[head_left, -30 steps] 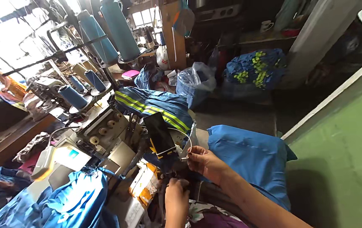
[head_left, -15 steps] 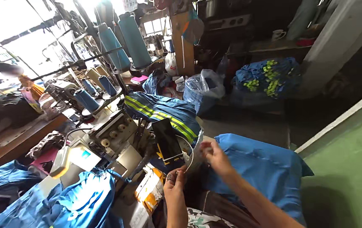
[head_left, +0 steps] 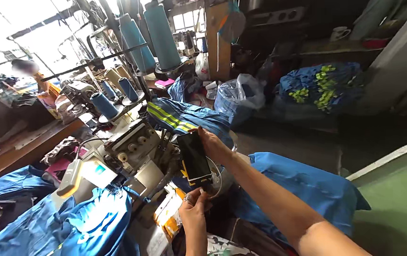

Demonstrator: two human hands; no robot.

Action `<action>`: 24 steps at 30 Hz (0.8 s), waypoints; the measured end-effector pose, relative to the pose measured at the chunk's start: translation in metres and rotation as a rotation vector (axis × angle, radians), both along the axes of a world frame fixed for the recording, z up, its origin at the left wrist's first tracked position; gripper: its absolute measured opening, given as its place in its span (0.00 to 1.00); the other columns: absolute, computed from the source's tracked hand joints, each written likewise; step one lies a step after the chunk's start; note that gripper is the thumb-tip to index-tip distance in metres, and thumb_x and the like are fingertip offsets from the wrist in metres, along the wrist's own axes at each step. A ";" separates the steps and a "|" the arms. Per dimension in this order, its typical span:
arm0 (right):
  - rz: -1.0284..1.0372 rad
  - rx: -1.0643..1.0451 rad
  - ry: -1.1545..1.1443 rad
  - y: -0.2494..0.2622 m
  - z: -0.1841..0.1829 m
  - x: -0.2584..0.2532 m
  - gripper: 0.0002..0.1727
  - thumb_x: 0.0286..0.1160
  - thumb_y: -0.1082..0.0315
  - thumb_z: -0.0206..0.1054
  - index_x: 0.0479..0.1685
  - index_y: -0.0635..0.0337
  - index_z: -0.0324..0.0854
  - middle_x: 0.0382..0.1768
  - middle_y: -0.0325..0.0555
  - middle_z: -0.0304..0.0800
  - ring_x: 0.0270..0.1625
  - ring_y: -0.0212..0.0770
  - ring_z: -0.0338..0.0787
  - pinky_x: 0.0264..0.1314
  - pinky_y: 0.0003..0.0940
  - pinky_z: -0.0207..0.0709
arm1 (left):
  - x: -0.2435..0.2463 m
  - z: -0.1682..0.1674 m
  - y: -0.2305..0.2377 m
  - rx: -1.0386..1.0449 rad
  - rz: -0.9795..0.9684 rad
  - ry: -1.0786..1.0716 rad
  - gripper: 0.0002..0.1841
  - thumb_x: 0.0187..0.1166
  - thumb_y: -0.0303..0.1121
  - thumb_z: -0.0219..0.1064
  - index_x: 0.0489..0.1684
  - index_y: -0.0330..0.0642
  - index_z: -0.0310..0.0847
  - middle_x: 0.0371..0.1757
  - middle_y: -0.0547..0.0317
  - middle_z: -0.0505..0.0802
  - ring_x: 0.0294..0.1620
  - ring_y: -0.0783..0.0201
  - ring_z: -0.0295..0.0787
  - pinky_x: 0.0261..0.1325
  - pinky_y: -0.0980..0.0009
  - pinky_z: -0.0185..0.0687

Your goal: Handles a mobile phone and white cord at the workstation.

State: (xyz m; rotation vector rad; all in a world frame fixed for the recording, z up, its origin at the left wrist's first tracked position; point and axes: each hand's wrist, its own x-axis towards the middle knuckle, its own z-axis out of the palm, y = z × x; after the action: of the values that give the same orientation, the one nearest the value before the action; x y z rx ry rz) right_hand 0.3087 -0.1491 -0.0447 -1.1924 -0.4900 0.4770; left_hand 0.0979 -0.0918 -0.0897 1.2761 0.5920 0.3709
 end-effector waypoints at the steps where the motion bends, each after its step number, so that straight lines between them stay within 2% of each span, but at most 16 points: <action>1: 0.045 0.026 0.032 0.002 -0.001 -0.001 0.32 0.95 0.45 0.35 0.74 0.55 0.76 0.55 0.49 0.92 0.55 0.42 0.92 0.59 0.45 0.87 | 0.000 0.000 0.001 0.022 0.015 0.021 0.09 0.75 0.19 0.73 0.48 0.25 0.88 0.35 0.44 0.97 0.31 0.58 0.96 0.38 0.65 0.95; 5: 0.188 0.104 0.089 0.004 -0.008 0.005 0.37 0.90 0.36 0.31 0.79 0.47 0.73 0.60 0.45 0.91 0.59 0.40 0.91 0.60 0.44 0.87 | 0.003 -0.003 0.002 0.074 0.040 0.072 0.06 0.73 0.21 0.75 0.43 0.28 0.91 0.33 0.48 0.97 0.28 0.62 0.94 0.35 0.69 0.92; 7: 0.245 0.174 0.078 0.005 -0.015 0.008 0.39 0.87 0.32 0.35 0.85 0.44 0.68 0.65 0.47 0.89 0.63 0.42 0.90 0.63 0.46 0.86 | 0.003 -0.006 0.002 0.120 0.045 0.068 0.07 0.74 0.23 0.75 0.44 0.29 0.92 0.33 0.49 0.97 0.28 0.63 0.94 0.36 0.70 0.91; 9: 0.345 0.268 0.152 0.010 -0.016 0.004 0.43 0.81 0.26 0.40 0.88 0.41 0.63 0.70 0.55 0.85 0.66 0.53 0.89 0.64 0.54 0.86 | 0.002 -0.008 0.002 0.197 0.044 0.047 0.08 0.76 0.23 0.73 0.47 0.30 0.92 0.35 0.50 0.98 0.32 0.63 0.95 0.40 0.70 0.93; 12: 0.443 0.335 0.208 0.014 -0.017 -0.006 0.46 0.75 0.21 0.44 0.89 0.36 0.62 0.73 0.56 0.84 0.65 0.57 0.90 0.62 0.55 0.86 | 0.001 -0.006 0.004 0.347 0.045 0.028 0.09 0.75 0.23 0.73 0.50 0.33 0.92 0.42 0.53 0.98 0.41 0.67 0.97 0.49 0.70 0.94; 15: 0.458 0.379 0.205 0.018 -0.024 0.002 0.44 0.78 0.24 0.46 0.90 0.36 0.60 0.73 0.57 0.83 0.65 0.57 0.90 0.64 0.56 0.86 | 0.000 -0.005 0.005 0.402 0.077 0.006 0.12 0.73 0.23 0.74 0.53 0.34 0.91 0.41 0.54 0.98 0.39 0.67 0.97 0.45 0.70 0.95; 18: 0.450 0.401 0.247 0.021 -0.019 0.000 0.39 0.81 0.27 0.45 0.83 0.39 0.65 0.70 0.57 0.85 0.64 0.57 0.90 0.64 0.55 0.86 | -0.002 -0.006 0.005 0.456 0.112 -0.010 0.11 0.71 0.23 0.76 0.51 0.34 0.90 0.38 0.56 0.98 0.36 0.68 0.97 0.43 0.71 0.96; 20: 0.450 0.418 0.253 0.022 -0.017 0.001 0.38 0.82 0.28 0.46 0.80 0.42 0.67 0.69 0.58 0.86 0.63 0.58 0.91 0.63 0.55 0.86 | -0.002 -0.008 0.005 0.527 0.126 -0.038 0.10 0.71 0.24 0.76 0.47 0.35 0.91 0.38 0.58 0.98 0.37 0.70 0.97 0.45 0.73 0.95; 24: 0.433 0.383 0.269 0.022 -0.013 0.002 0.36 0.84 0.31 0.46 0.80 0.46 0.65 0.68 0.58 0.86 0.63 0.59 0.91 0.63 0.55 0.87 | -0.001 -0.008 0.003 0.681 0.151 -0.052 0.09 0.69 0.27 0.78 0.44 0.38 0.92 0.39 0.60 0.98 0.40 0.73 0.96 0.49 0.74 0.94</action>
State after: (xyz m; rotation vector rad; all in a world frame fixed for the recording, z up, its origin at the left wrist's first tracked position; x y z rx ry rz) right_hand 0.3104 -0.1273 -0.0580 -0.6380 -0.5776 0.8596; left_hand 0.0967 -0.0891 -0.0981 1.8671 0.5359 0.7728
